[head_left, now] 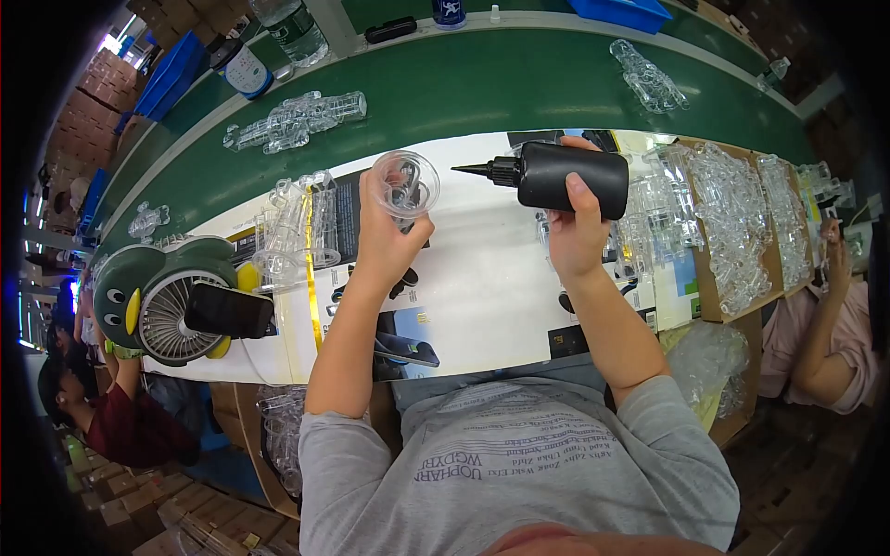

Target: Assembling plastic components using a glue bottle on an assembly line.

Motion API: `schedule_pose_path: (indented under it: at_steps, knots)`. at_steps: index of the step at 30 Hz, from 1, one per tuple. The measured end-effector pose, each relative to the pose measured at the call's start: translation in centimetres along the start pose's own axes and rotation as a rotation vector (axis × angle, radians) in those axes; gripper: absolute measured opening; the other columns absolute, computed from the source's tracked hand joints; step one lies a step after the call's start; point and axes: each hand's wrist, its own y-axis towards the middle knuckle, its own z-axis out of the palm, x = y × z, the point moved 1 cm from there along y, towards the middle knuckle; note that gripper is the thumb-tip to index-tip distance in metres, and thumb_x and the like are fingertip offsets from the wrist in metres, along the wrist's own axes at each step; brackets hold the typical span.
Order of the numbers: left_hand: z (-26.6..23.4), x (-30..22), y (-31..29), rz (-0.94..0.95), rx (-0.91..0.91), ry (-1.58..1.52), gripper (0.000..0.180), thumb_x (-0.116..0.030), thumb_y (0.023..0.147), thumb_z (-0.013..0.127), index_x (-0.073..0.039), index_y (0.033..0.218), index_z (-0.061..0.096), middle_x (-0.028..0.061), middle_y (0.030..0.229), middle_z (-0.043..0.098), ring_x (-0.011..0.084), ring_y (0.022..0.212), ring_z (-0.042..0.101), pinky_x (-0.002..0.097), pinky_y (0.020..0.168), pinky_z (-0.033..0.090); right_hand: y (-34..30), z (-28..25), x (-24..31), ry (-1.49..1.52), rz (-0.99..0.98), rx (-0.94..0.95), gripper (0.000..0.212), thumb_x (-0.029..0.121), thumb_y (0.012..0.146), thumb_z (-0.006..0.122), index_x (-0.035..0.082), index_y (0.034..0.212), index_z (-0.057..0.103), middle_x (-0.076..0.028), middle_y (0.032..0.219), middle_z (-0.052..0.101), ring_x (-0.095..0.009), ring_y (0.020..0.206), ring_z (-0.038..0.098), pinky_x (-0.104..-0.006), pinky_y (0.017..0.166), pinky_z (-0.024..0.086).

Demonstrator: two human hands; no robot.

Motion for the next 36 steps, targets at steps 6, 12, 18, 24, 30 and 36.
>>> schedule_pose_path:
  at_steps: [6,12,18,24,30,36]
  knots:
    - [0.0,-0.2,0.0,-0.026,-0.076,-0.053,0.06,-0.007,0.063,0.07,0.0,0.114,0.039,0.0115,0.103,0.043,0.0234,0.096,0.048,0.0325,0.086,0.039,-0.1,0.3,0.1,0.001,0.005,-0.016,0.047,0.024,0.075,0.058,0.001,0.115,0.046,-0.011,0.103,0.052,-0.013,0.088,0.055,-0.0202,0.07,0.046]
    - [0.0,-0.1,-0.2,-0.114,-0.129,-0.179,0.064,-0.011,0.064,0.078,0.0,0.114,0.039,0.0086,0.096,0.051,0.0196,0.093,0.051,0.0303,0.085,0.041,0.0,0.0,0.1,0.01,0.019,0.015,0.046,0.024,0.075,0.057,0.001,0.114,0.046,-0.011,0.101,0.053,-0.012,0.085,0.055,-0.0184,0.064,0.044]
    - [0.2,1.0,0.0,-0.149,-0.153,-0.197,0.068,-0.011,0.066,0.077,-0.001,0.12,0.036,0.0091,0.1,0.053,0.0187,0.096,0.05,0.0299,0.087,0.041,-0.2,0.4,0.3,0.014,-0.018,-0.011,0.044,0.023,0.076,0.056,0.0,0.113,0.046,-0.011,0.099,0.054,-0.013,0.084,0.056,-0.0203,0.067,0.046]
    - [0.2,1.3,-0.1,-0.077,-0.243,-0.289,0.061,-0.007,0.068,0.075,-0.001,0.118,0.04,0.0093,0.105,0.055,0.0179,0.102,0.051,0.0289,0.09,0.04,-0.4,0.2,0.2,-0.043,-0.033,0.013,0.042,0.022,0.075,0.057,0.0,0.11,0.048,-0.01,0.099,0.054,-0.013,0.083,0.056,-0.0204,0.067,0.047]
    - [0.4,0.1,-0.3,0.011,-0.299,-0.268,0.049,-0.005,0.067,0.076,-0.001,0.105,0.045,0.0102,0.104,0.059,0.0167,0.097,0.057,0.0275,0.086,0.045,-0.6,0.3,-0.1,-0.052,0.035,0.046,0.042,0.022,0.074,0.058,0.002,0.11,0.049,-0.008,0.095,0.055,-0.011,0.078,0.056,-0.0184,0.058,0.046]
    - [0.4,-0.8,-0.4,0.06,-0.344,-0.187,0.044,-0.004,0.068,0.075,-0.002,0.1,0.045,0.0118,0.105,0.059,0.0184,0.097,0.058,0.0283,0.086,0.046,-1.2,0.5,-0.5,-0.098,0.133,0.131,0.041,0.021,0.074,0.058,0.004,0.111,0.049,-0.008,0.092,0.057,-0.01,0.076,0.057,-0.0177,0.055,0.045]
